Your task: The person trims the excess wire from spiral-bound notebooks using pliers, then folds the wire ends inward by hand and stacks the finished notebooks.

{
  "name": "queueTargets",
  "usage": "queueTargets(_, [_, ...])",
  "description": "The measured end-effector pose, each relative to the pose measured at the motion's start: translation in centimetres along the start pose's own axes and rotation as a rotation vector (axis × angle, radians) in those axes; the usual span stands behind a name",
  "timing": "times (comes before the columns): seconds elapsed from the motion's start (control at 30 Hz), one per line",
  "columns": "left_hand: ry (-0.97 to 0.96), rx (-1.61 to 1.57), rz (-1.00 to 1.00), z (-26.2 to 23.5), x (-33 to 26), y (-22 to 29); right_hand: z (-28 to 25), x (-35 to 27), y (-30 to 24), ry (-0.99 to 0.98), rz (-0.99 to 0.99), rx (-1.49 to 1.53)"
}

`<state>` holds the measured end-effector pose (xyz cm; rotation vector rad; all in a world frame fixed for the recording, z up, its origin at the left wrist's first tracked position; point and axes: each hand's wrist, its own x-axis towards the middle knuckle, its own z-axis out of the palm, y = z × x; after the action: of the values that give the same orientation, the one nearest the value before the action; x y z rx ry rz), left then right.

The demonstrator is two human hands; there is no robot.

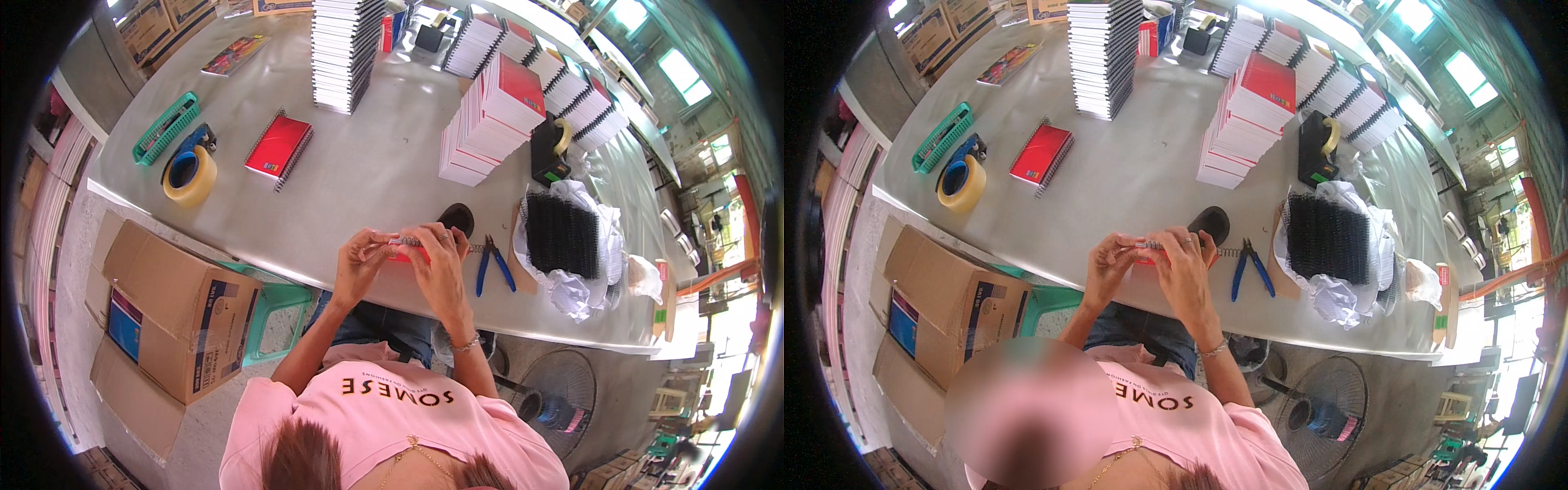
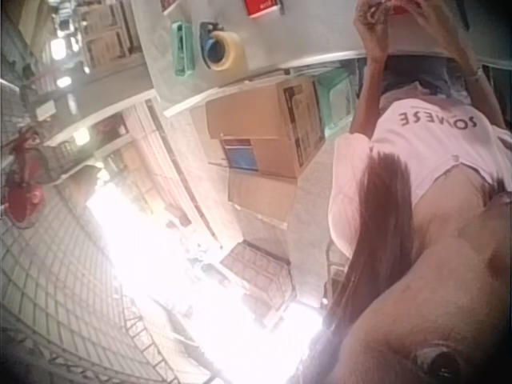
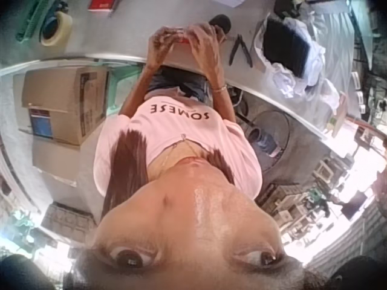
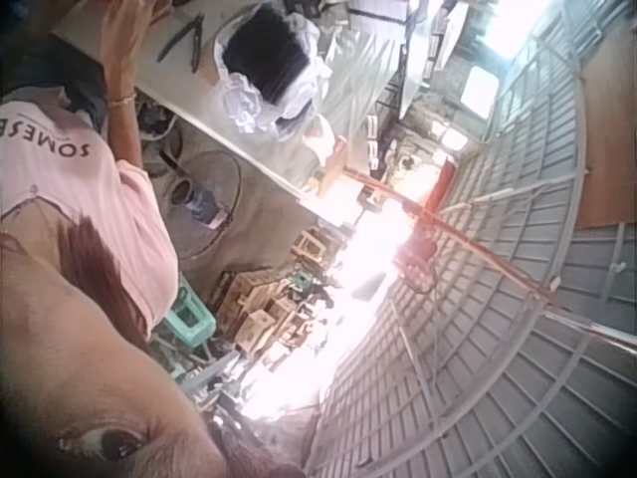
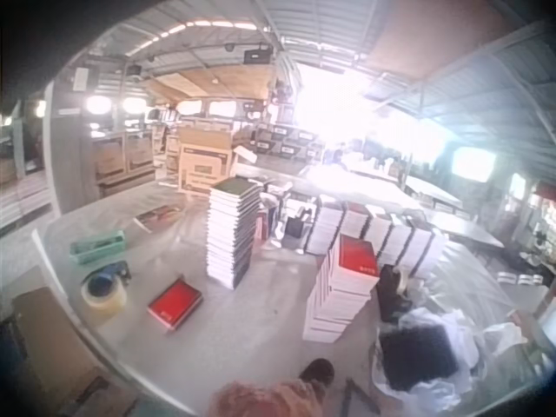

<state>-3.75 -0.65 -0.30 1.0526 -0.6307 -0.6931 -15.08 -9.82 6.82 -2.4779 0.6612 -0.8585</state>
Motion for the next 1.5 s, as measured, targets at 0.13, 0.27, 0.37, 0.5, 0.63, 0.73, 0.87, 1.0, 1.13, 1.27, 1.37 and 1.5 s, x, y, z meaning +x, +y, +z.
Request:
queueTargets(0.13, [-0.004,0.000,-0.007,-0.2,0.0,-0.4,0.3,-0.2,0.6,-0.023,-0.004,0.012])
queueTargets(0.27, [-0.002,-0.039,0.000,-0.2,0.0,-0.5,0.1,0.0,0.3,-0.039,-0.023,-0.022])
queueTargets(0.37, [-0.013,-0.048,0.017,-0.5,0.0,-0.9,0.1,0.0,0.1,-0.048,-0.003,-0.008])
queueTargets(0.5, [0.000,-0.018,0.044,-0.2,-0.1,-0.8,-0.1,-0.1,0.5,-0.066,-0.073,-0.072])
queueTargets(0.63, [-0.012,0.164,0.072,0.1,-0.1,0.4,-1.6,-0.4,0.2,0.170,0.095,-0.091])
queueTargets(0.73, [-0.065,0.368,0.137,0.4,0.0,1.2,-2.7,-2.5,4.3,0.375,0.267,-0.010])
queueTargets(0.87, [-0.062,0.330,0.146,1.2,-0.1,1.6,-2.7,-6.5,7.4,0.187,0.538,-0.333])
queueTargets(1.0, [-0.034,0.403,0.234,0.9,0.2,1.2,-2.1,-9.3,9.1,0.099,0.545,-0.442])
queueTargets(1.13, [-0.018,0.500,0.238,0.8,0.1,1.5,-2.1,-9.7,10.0,0.108,0.574,-0.441])
queueTargets(1.27, [-0.036,0.484,0.206,0.5,0.0,1.4,-3.1,-8.6,9.8,0.073,0.651,-0.388])
queueTargets(1.37, [-0.077,0.522,0.144,0.9,0.2,2.0,-3.6,-8.7,10.4,0.199,0.612,-0.316])
queueTargets(1.5, [-0.053,0.448,0.069,1.5,0.1,1.7,-4.8,-8.5,10.6,0.372,0.557,-0.005])
